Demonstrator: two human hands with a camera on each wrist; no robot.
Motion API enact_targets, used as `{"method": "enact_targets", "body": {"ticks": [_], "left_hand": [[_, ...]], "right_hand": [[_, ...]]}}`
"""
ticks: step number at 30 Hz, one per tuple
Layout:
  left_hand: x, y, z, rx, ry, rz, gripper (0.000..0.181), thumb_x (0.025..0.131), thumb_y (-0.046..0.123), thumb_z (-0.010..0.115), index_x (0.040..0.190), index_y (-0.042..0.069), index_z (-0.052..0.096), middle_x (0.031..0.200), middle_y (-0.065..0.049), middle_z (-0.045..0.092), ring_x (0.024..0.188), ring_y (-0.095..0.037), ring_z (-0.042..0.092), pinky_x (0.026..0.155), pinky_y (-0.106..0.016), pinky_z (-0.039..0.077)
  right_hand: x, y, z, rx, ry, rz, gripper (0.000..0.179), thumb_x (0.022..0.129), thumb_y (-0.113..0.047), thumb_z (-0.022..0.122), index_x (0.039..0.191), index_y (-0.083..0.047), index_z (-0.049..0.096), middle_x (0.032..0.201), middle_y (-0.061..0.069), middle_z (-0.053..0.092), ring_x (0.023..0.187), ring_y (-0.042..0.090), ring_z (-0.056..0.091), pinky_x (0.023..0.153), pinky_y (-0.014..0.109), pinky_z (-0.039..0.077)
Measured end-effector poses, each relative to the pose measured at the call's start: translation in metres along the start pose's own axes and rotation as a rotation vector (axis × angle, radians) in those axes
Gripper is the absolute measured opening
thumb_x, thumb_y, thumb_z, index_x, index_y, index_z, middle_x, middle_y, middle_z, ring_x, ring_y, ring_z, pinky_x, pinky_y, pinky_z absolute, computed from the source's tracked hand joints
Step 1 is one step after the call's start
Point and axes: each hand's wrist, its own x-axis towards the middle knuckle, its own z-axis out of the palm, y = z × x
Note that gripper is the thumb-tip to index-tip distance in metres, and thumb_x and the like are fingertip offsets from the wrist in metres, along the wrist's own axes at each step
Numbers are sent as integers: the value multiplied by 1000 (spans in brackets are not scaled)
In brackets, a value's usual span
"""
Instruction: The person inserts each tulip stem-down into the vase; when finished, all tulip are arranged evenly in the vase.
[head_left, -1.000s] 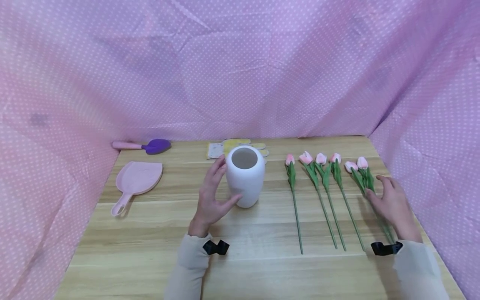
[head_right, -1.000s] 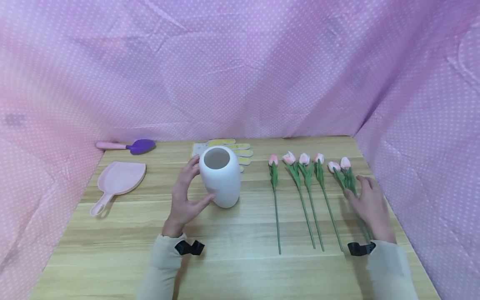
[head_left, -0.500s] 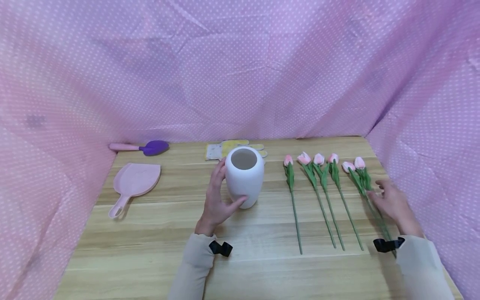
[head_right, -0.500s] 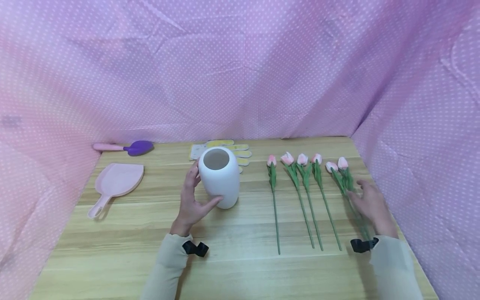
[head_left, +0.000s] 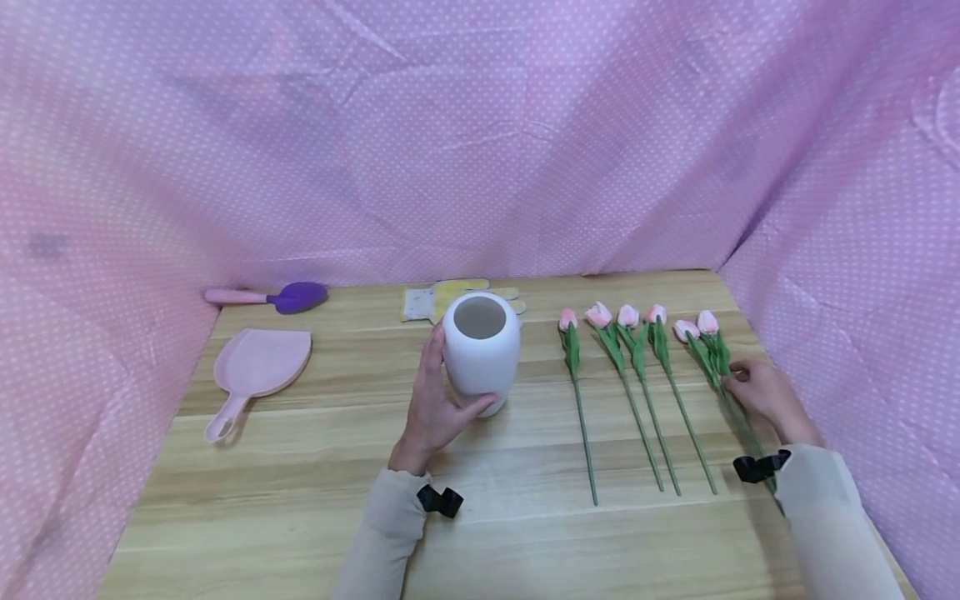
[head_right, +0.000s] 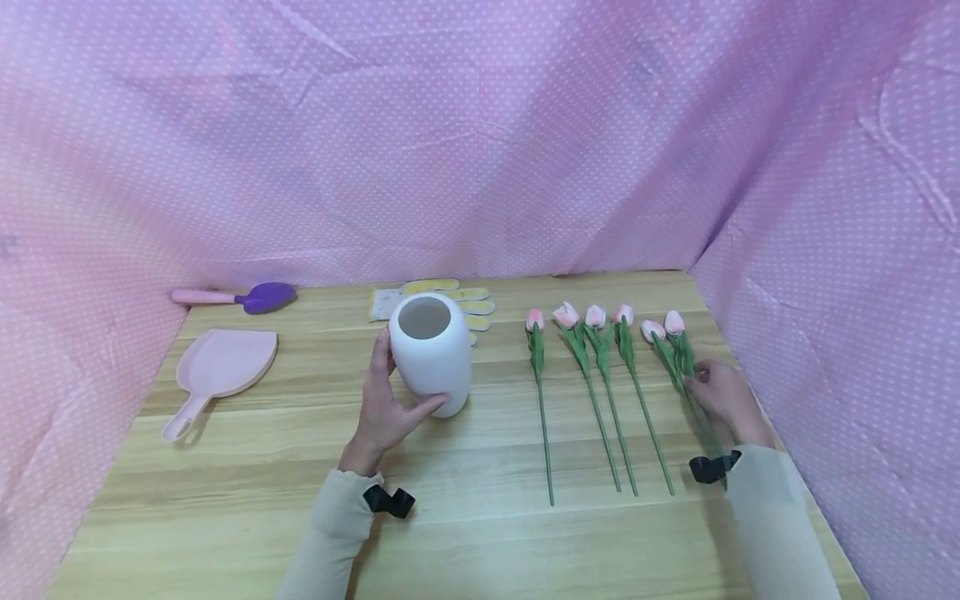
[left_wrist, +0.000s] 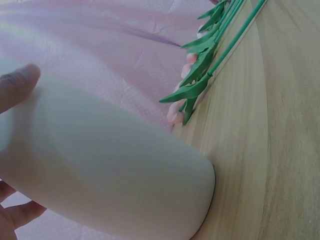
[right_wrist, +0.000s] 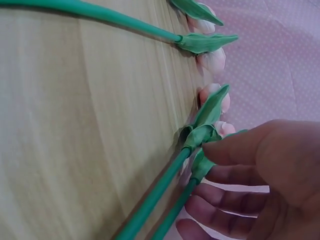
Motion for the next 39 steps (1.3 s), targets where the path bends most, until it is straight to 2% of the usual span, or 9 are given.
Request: {"method": "enact_targets", "body": {"ticks": [4, 8, 15, 19, 23, 26, 30, 35, 39], "left_hand": [[0, 1, 0, 29, 3, -7, 128, 59, 14, 97, 157, 7, 15, 158, -25, 33, 144, -42, 40, 118, -56, 38], [0, 1, 1, 39, 1, -12, 129, 59, 14, 96, 158, 10, 14, 157, -26, 33, 143, -44, 41, 117, -58, 38], [0, 1, 0, 18, -10, -12, 128, 59, 13, 97, 157, 8, 15, 157, -26, 34, 140, -45, 42, 114, -62, 40], [1, 1, 0, 16, -22, -19, 127, 60, 13, 96, 157, 9, 14, 157, -25, 33, 141, -44, 42, 115, -62, 39], [1, 0, 0, 17, -19, -15, 128, 60, 14, 97, 157, 9, 14, 157, -26, 33, 141, -45, 42, 115, -61, 39], [1, 0, -1, 15, -16, -15, 127, 60, 14, 97, 157, 9, 15, 157, -26, 33, 140, -45, 42, 115, -62, 40], [1, 0, 0, 11, -23, -22, 125, 61, 15, 96, 156, 9, 16, 157, -24, 33, 141, -44, 42, 114, -61, 40], [2, -1, 0, 10, -23, -14, 125, 60, 15, 97, 156, 8, 16, 157, -25, 33, 140, -44, 43, 114, -61, 41], [3, -1, 0, 19, -18, -9, 126, 60, 15, 97, 156, 9, 15, 156, -26, 34, 140, -45, 43, 114, -60, 42]], "right_hand": [[6, 4, 1, -14, 15, -10, 40, 91, -14, 61, 114, 20, 61, 102, 36, 69, 92, 50, 66, 79, 56, 54], [12, 9, 1, -18, -4, 24, 42, 91, -15, 62, 115, 19, 61, 103, 35, 69, 93, 49, 66, 78, 53, 55], [15, 11, -2, -5, -29, 67, 46, 92, -19, 62, 117, 19, 59, 104, 35, 69, 89, 43, 67, 68, 35, 53], [9, 1, -5, -10, 15, 77, 48, 94, -22, 58, 118, 20, 58, 108, 38, 66, 92, 47, 65, 69, 41, 54], [4, -18, -7, 9, 111, 87, 47, 95, -20, 56, 119, 20, 57, 109, 39, 64, 92, 47, 64, 67, 45, 53], [3, -38, -3, 5, 203, 31, 42, 92, -17, 59, 115, 18, 61, 101, 35, 68, 85, 44, 66, 64, 42, 52], [2, -67, 4, 1, 258, -61, 38, 91, -14, 61, 114, 15, 64, 95, 31, 70, 80, 42, 67, 65, 44, 53], [-4, -109, 15, 67, 227, -117, 39, 93, -16, 62, 120, 14, 63, 100, 31, 70, 89, 46, 70, 73, 54, 57], [-4, -138, 27, 108, 184, -166, 38, 93, -15, 63, 120, 12, 63, 100, 28, 72, 93, 44, 72, 75, 51, 60]]}}
